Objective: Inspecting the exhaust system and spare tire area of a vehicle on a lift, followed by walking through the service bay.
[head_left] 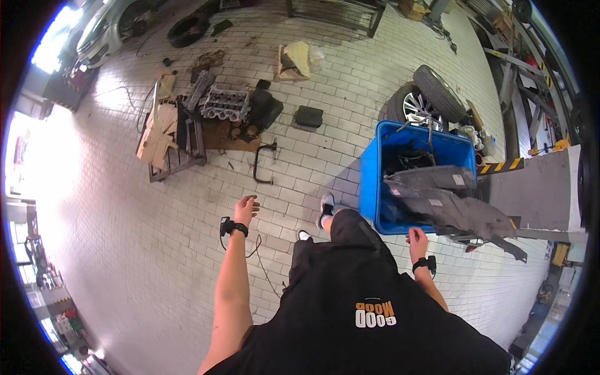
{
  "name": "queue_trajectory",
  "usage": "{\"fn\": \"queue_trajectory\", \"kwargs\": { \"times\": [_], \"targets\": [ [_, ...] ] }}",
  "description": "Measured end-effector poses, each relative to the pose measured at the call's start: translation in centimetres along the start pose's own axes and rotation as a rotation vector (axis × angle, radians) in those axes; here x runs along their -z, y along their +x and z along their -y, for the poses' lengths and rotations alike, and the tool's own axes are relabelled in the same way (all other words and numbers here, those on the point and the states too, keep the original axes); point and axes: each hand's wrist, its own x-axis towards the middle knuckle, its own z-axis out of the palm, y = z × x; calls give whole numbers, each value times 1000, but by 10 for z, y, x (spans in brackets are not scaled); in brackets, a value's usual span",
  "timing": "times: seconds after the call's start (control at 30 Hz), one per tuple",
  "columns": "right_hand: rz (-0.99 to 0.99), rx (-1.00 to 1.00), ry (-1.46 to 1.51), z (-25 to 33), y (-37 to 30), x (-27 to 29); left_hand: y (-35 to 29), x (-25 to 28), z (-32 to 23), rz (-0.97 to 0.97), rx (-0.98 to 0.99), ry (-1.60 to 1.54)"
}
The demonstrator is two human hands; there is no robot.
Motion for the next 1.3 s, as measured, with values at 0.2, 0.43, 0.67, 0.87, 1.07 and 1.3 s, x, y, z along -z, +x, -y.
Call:
{"fn": "queue_trajectory", "kwargs": {
  "times": [0.2, 0.43, 0.67, 0.87, 1.07, 1.3],
  "targets": [
    [90, 127, 197, 109, 100, -78, 90, 9, 24, 113, 156, 39],
    [79, 266, 327, 227, 253, -138, 71, 2, -21, -112, 552, 17],
    [-54, 352, 211, 320, 351, -147, 148, -7, -105, -177, 560, -29],
    [-189, 375, 124, 387, 400, -128, 325, -32, -178, -54, 469, -92],
    [-452, 506, -168, 486, 434, -80, 471, -112, -300, 97, 147, -149],
    [-879, 531, -338, 552, 494, 6, 535, -206, -400, 179, 191, -16]
  ]
}}
